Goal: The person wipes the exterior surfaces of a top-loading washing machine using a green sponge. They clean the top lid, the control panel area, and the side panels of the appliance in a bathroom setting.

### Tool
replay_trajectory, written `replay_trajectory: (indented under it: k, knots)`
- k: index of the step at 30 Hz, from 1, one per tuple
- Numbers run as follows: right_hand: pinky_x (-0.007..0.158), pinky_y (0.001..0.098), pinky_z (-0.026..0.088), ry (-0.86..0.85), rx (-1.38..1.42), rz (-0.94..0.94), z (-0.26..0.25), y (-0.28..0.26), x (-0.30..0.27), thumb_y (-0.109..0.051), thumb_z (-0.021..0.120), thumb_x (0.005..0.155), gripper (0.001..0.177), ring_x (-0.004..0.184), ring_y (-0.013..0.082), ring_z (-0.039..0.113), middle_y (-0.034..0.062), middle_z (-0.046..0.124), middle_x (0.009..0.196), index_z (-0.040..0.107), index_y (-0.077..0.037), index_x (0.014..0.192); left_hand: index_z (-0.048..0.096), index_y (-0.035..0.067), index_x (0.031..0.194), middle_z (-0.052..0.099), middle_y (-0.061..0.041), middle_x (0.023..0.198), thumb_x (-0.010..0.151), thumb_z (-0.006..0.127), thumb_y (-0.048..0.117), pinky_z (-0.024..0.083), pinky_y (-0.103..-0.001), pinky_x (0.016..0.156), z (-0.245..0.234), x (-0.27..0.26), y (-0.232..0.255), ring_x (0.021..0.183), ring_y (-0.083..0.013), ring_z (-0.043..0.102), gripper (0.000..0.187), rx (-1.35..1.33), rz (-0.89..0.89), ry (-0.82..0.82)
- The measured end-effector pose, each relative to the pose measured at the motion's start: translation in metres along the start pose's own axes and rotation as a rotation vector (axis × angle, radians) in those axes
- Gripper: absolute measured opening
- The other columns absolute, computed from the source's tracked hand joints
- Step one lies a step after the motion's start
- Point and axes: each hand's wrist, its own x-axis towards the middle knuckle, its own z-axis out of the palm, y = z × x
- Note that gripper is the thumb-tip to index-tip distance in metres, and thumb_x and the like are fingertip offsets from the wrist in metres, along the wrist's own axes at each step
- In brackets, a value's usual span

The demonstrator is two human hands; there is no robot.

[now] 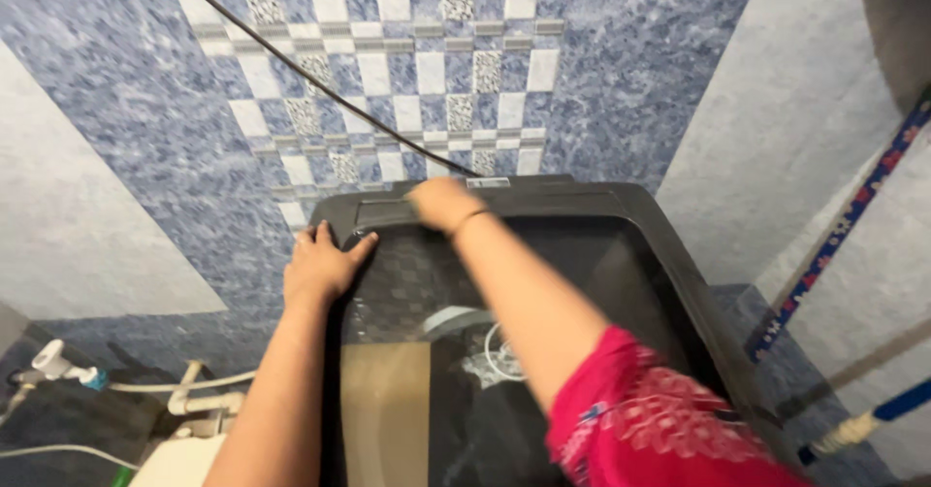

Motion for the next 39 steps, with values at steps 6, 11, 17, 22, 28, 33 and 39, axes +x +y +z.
replay_trajectory:
  k: [6, 11, 17, 22, 28, 33, 39]
  knots:
    - [0.078, 0.0516, 0.057, 0.115, -0.031, -0.220, 0.022, -0.092, 0.057, -0.022, 0.059, 0.092, 0.025, 0.089, 0.0401, 0.073, 0.0197, 0.076, 0.093, 0.078, -0.006, 0.093, 0.039, 0.009, 0.157, 0.036, -0.019, 0.162, 0.079, 0.062, 0.077, 0.040, -0.046, 0.114, 0.000, -0.001, -0.001, 0.146, -0.0338, 0.041, 0.106, 0.010, -0.004, -0.027]
    - [0.081, 0.0498, 0.060, -0.069, -0.274, 0.006, 0.026, 0.049, 0.009, -0.012, 0.055, 0.092, 0.025, 0.094, 0.0390, 0.075, 0.0231, 0.076, 0.101, 0.077, -0.003, 0.099, 0.039, 0.008, 0.157, 0.035, -0.018, 0.162, 0.080, 0.062, 0.078, 0.038, -0.047, 0.115, -0.003, -0.002, 0.000, 0.146, -0.0352, 0.039, 0.107, -0.025, 0.007, -0.006]
    - [0.096, 0.0499, 0.054, -0.217, -0.234, 0.622, -0.053, 0.291, -0.200, -0.015, 0.052, 0.093, 0.034, 0.116, 0.0411, 0.067, 0.0246, 0.068, 0.126, 0.076, -0.003, 0.113, 0.037, 0.010, 0.157, 0.031, -0.018, 0.163, 0.080, 0.061, 0.078, 0.034, -0.046, 0.116, -0.008, -0.005, 0.006, 0.151, -0.0321, 0.031, 0.105, 0.013, -0.008, -0.028]
    - [0.098, 0.0481, 0.055, -0.196, -0.215, 0.726, -0.070, 0.307, -0.260, -0.011, 0.057, 0.089, 0.032, 0.115, 0.0412, 0.069, 0.0263, 0.071, 0.121, 0.078, -0.002, 0.111, 0.037, 0.011, 0.158, 0.032, -0.017, 0.164, 0.080, 0.060, 0.078, 0.035, -0.047, 0.117, -0.007, -0.004, 0.006, 0.151, -0.0318, 0.033, 0.106, -0.006, -0.031, -0.053]
    - [0.086, 0.0503, 0.057, -0.164, -0.191, 0.230, -0.047, 0.158, -0.115, -0.015, 0.060, 0.088, 0.026, 0.102, 0.0391, 0.071, 0.0190, 0.074, 0.109, 0.076, -0.013, 0.108, 0.037, 0.010, 0.158, 0.031, -0.018, 0.164, 0.080, 0.059, 0.080, 0.034, -0.046, 0.117, -0.003, -0.001, 0.003, 0.151, -0.0324, 0.032, 0.107, 0.011, -0.020, -0.046]
    - [0.092, 0.0488, 0.055, 0.119, 0.141, -0.063, -0.014, -0.049, -0.015, -0.010, 0.057, 0.088, 0.042, 0.103, 0.0388, 0.070, 0.0189, 0.074, 0.112, 0.073, -0.018, 0.126, 0.036, 0.010, 0.158, 0.030, -0.017, 0.165, 0.080, 0.059, 0.080, 0.034, -0.047, 0.117, -0.001, 0.003, 0.000, 0.152, -0.0310, 0.031, 0.108, 0.025, -0.010, -0.043]
    - [0.089, 0.0489, 0.055, 0.071, 0.126, -0.005, -0.030, -0.014, -0.038, -0.011, 0.059, 0.085, 0.031, 0.103, 0.0391, 0.070, 0.0181, 0.074, 0.109, 0.077, -0.015, 0.111, 0.037, 0.010, 0.158, 0.031, -0.017, 0.164, 0.079, 0.060, 0.080, 0.033, -0.048, 0.117, 0.001, 0.003, 0.000, 0.152, -0.0313, 0.030, 0.108, -0.009, -0.004, -0.033]
